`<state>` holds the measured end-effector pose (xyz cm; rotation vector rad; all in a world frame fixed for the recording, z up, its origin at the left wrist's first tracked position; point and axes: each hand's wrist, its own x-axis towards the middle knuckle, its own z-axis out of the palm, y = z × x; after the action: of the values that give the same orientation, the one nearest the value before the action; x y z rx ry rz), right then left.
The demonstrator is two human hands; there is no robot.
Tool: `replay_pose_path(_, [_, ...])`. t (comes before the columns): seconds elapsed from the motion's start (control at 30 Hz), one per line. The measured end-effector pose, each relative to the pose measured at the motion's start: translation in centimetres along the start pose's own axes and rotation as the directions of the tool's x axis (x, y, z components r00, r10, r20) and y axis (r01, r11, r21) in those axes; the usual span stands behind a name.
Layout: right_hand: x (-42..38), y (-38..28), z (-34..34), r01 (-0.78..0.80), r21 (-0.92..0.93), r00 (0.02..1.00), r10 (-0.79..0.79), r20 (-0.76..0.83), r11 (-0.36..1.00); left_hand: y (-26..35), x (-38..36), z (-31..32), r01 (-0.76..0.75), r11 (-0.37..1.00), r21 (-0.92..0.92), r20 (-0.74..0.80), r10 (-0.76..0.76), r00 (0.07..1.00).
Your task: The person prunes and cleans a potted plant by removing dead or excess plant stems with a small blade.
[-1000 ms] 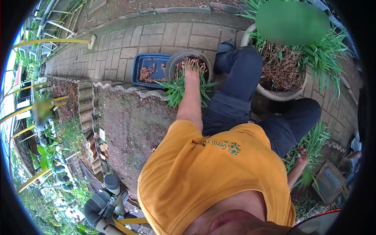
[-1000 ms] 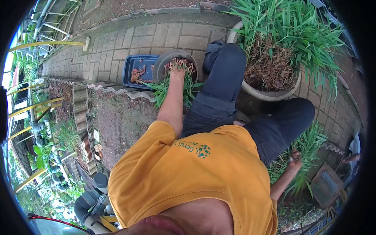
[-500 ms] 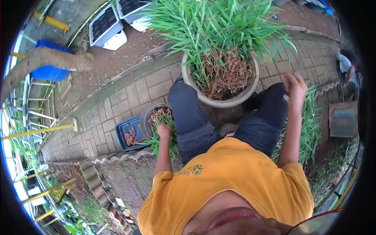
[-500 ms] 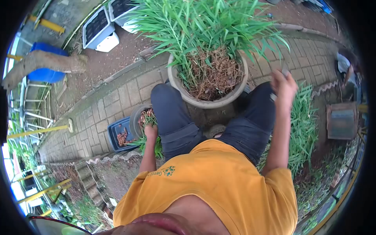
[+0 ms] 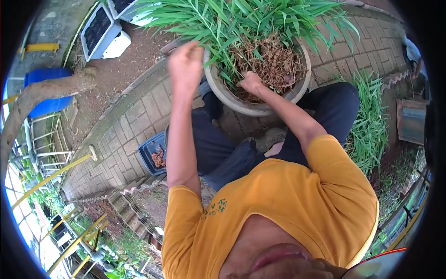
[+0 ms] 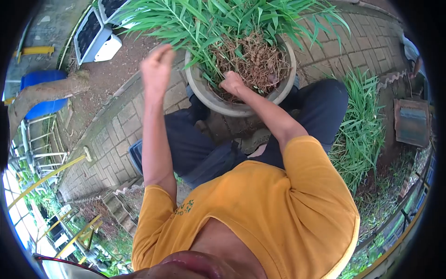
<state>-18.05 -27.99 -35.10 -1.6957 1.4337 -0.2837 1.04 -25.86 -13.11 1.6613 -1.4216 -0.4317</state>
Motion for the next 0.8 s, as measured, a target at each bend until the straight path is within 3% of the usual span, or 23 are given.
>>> replay_pose_path(0.03, [-0.3,-0.5,-1.2,0.023,-0.055,1.0,-0.022,0.01,0.998,-0.1,0.2,1.7,0.018,0.999,0.033,0.11,-0.022,0.994])
replay_pose_path(0.1, [-1.3,-1.8,-4.2,0.026,-0.042,0.976,-0.034,-0.216,0.999,-2.7,0.1,5.4,0.015,0.998,0.067,0.205,-0.028,0.978])
replay_pose_path(0.13, [-1.8,-2.4,-5.7,0.031,-0.042,0.946,-0.043,-0.32,0.999,-2.3,0.2,6.6,0.007,0.905,0.425,0.388,-0.19,0.902])
replay_pose_path(0.17, [-2.0,-3.3,-6.8,-0.016,0.1,0.942,0.048,-0.333,0.995,-2.0,0.1,7.5,-0.049,0.907,0.418,0.469,-0.17,0.867])
replay_pose_path(0.2, [-1.8,-2.9,-6.9,-0.005,0.08,0.944,0.031,-0.328,0.997,-1.4,-0.2,7.8,-0.102,0.905,0.412,0.548,-0.157,0.822])
replay_pose_path(0.27, [-0.4,-2.1,-6.5,0.029,0.063,0.944,-0.007,-0.329,0.998,-0.7,-0.1,7.4,-0.079,0.931,0.357,0.522,-0.128,0.843])
replay_pose_path(0.33, [0.6,-1.4,-4.5,0.222,-0.053,0.88,-0.224,-0.419,0.974,-0.7,1.2,7.0,-0.072,0.933,0.352,0.463,-0.107,0.88])
replay_pose_path(0.4, [1.6,-0.4,-3.2,0.047,-0.292,0.952,-0.131,-0.276,0.955,-1.7,1.9,6.7,-0.042,0.928,0.37,0.385,-0.112,0.916])
replay_pose_path(0.43, [1.8,-0.1,-3.4,0.027,-0.326,0.966,-0.108,-0.234,0.945,-0.9,2.3,6.4,0.006,0.905,0.425,0.361,-0.176,0.916])
replay_pose_path(0.53, [1.3,-0.8,-6.1,-0.022,-0.153,0.992,0.003,-0.126,0.988,-2.0,2.8,6.9,-0.065,0.901,0.428,0.325,-0.087,0.942])
replay_pose_path(0.57, [1.0,-0.9,-7.1,0.006,-0.139,0.987,-0.029,-0.161,0.99,-2.0,2.9,7.2,-0.073,0.904,0.421,0.365,-0.096,0.926])
replay_pose_path(0.6, [0.9,-1.2,-8.0,0.009,0.108,0.974,0.015,-0.224,0.994,-1.3,3.0,7.5,-0.076,0.907,0.415,0.4,-0.106,0.911])
replay_pose_path(0.67, [0.8,-3.2,-13.0,-0.072,-0.037,0.997,0.073,0.018,0.997,-0.7,3.0,8.3,-0.076,0.913,0.4,0.46,-0.129,0.878])
replay_pose_path(0.73, [0.6,-2.6,-15.3,0.142,0.072,0.987,-0.135,-0.089,0.987,-0.8,2.5,9.4,-0.073,0.918,0.389,0.527,-0.157,0.835])
replay_pose_path(0.77, [-1.5,-6.0,-17.7,-0.086,0.137,0.996,0.086,0.009,0.987,-0.2,2.1,9.3,-0.079,0.909,0.41,0.538,-0.171,0.825])
replay_pose_path(0.8, [-1.2,-4.9,-17.6,-0.093,0.092,0.989,0.102,-0.104,0.991,-0.3,1.9,9.4,-0.084,0.905,0.416,0.548,-0.176,0.818])
